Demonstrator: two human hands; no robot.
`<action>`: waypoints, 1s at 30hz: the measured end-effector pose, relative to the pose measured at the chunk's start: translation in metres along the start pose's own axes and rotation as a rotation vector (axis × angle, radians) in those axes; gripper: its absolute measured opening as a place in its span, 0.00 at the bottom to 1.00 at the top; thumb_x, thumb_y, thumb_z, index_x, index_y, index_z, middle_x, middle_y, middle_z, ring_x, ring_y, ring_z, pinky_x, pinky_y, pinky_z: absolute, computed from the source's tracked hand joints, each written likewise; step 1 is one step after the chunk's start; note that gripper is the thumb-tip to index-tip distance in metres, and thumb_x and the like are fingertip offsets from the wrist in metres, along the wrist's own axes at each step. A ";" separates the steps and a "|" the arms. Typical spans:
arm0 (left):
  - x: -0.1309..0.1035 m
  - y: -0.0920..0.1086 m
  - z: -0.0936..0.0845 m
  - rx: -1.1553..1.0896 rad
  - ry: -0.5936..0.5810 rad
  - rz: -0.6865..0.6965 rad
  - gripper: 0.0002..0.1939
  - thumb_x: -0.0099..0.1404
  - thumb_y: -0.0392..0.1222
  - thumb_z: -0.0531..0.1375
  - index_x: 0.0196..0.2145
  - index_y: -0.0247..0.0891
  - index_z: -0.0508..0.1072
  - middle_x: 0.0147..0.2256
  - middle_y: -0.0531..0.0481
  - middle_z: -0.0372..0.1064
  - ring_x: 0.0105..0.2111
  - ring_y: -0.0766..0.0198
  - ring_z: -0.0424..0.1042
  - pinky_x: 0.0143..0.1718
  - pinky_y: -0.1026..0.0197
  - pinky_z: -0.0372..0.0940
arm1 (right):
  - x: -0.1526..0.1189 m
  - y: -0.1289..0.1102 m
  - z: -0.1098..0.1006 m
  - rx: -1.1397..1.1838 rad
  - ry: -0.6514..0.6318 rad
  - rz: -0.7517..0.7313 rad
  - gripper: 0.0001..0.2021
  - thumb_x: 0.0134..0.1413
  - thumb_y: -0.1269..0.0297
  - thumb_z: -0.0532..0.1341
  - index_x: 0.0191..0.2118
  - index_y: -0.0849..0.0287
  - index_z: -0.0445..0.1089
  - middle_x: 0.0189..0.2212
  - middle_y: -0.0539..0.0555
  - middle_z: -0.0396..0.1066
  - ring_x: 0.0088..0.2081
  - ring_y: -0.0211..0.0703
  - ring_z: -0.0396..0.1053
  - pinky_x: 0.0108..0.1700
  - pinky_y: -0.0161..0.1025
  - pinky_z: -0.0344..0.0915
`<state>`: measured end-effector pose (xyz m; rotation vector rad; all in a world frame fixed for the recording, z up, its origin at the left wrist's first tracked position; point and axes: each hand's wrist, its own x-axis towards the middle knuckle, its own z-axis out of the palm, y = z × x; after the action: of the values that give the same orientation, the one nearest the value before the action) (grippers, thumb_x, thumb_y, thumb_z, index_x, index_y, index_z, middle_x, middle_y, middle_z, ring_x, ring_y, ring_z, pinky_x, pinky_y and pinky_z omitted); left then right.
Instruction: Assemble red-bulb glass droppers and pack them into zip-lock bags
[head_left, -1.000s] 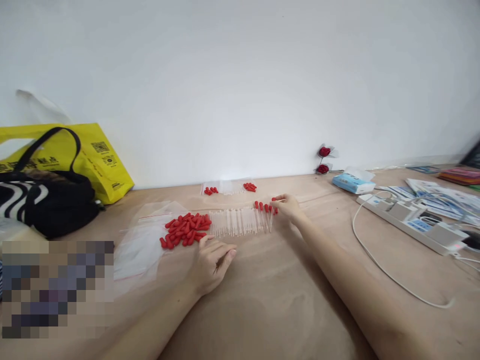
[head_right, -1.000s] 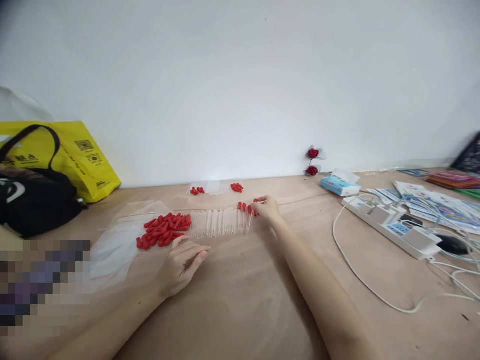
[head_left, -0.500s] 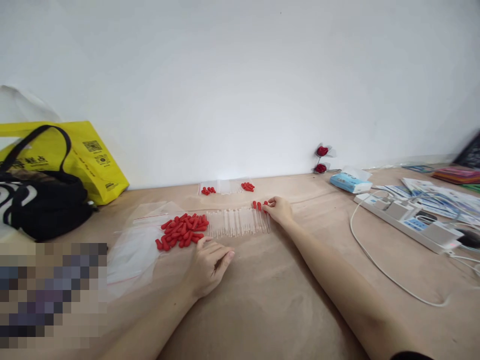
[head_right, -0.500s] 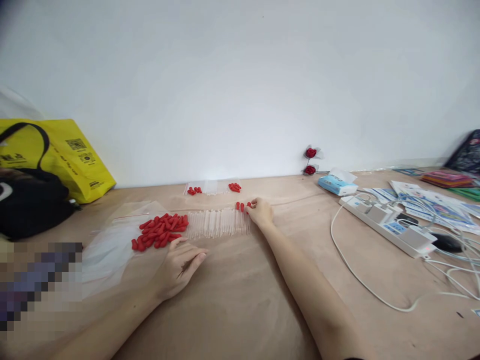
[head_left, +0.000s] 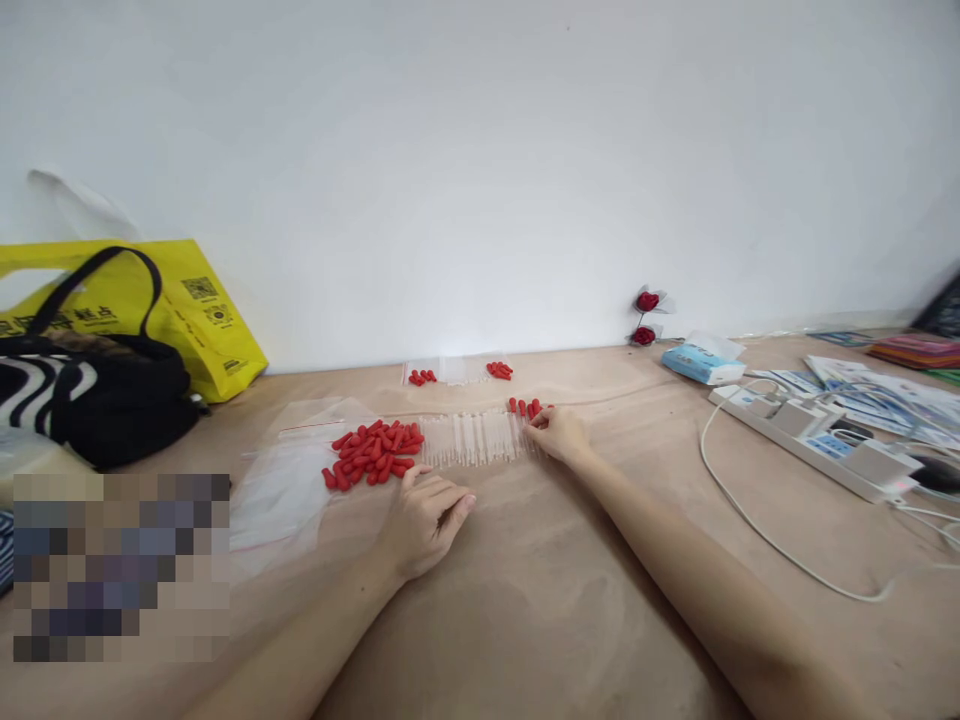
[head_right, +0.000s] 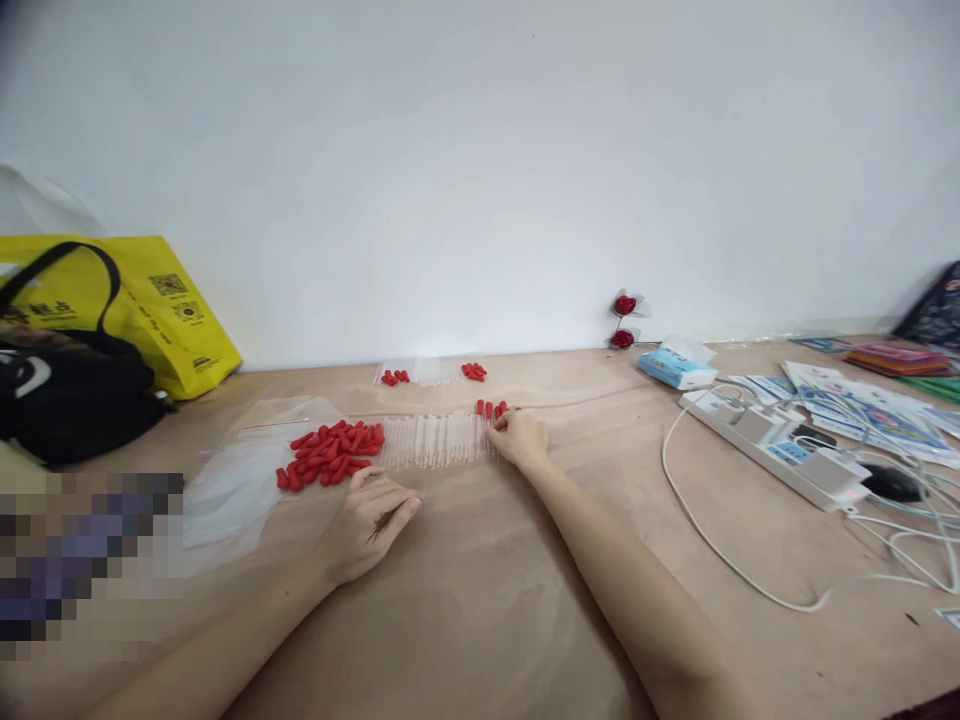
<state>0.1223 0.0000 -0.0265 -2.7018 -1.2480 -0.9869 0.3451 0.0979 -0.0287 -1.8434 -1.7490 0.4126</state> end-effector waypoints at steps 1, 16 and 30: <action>0.000 0.000 0.000 0.002 0.002 0.003 0.11 0.63 0.39 0.50 0.29 0.40 0.71 0.24 0.55 0.72 0.25 0.67 0.67 0.45 0.53 0.50 | 0.000 -0.002 0.000 -0.022 -0.008 0.010 0.05 0.41 0.61 0.60 0.24 0.55 0.71 0.27 0.52 0.73 0.31 0.42 0.69 0.31 0.35 0.58; -0.001 -0.002 0.002 -0.007 0.005 0.016 0.11 0.63 0.39 0.50 0.29 0.40 0.71 0.25 0.55 0.72 0.26 0.67 0.67 0.45 0.53 0.50 | 0.001 -0.019 -0.006 -0.199 -0.107 0.131 0.14 0.47 0.54 0.55 0.29 0.59 0.70 0.33 0.62 0.72 0.35 0.53 0.70 0.36 0.44 0.60; -0.001 -0.004 0.003 0.007 -0.006 0.022 0.11 0.63 0.39 0.50 0.29 0.40 0.71 0.25 0.55 0.71 0.27 0.68 0.67 0.46 0.53 0.49 | 0.000 -0.027 -0.012 -0.239 -0.183 0.185 0.14 0.46 0.56 0.54 0.33 0.60 0.69 0.37 0.60 0.71 0.39 0.52 0.69 0.43 0.47 0.57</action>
<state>0.1210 0.0024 -0.0308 -2.7089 -1.2181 -0.9703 0.3305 0.0954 -0.0031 -2.2093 -1.8191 0.4740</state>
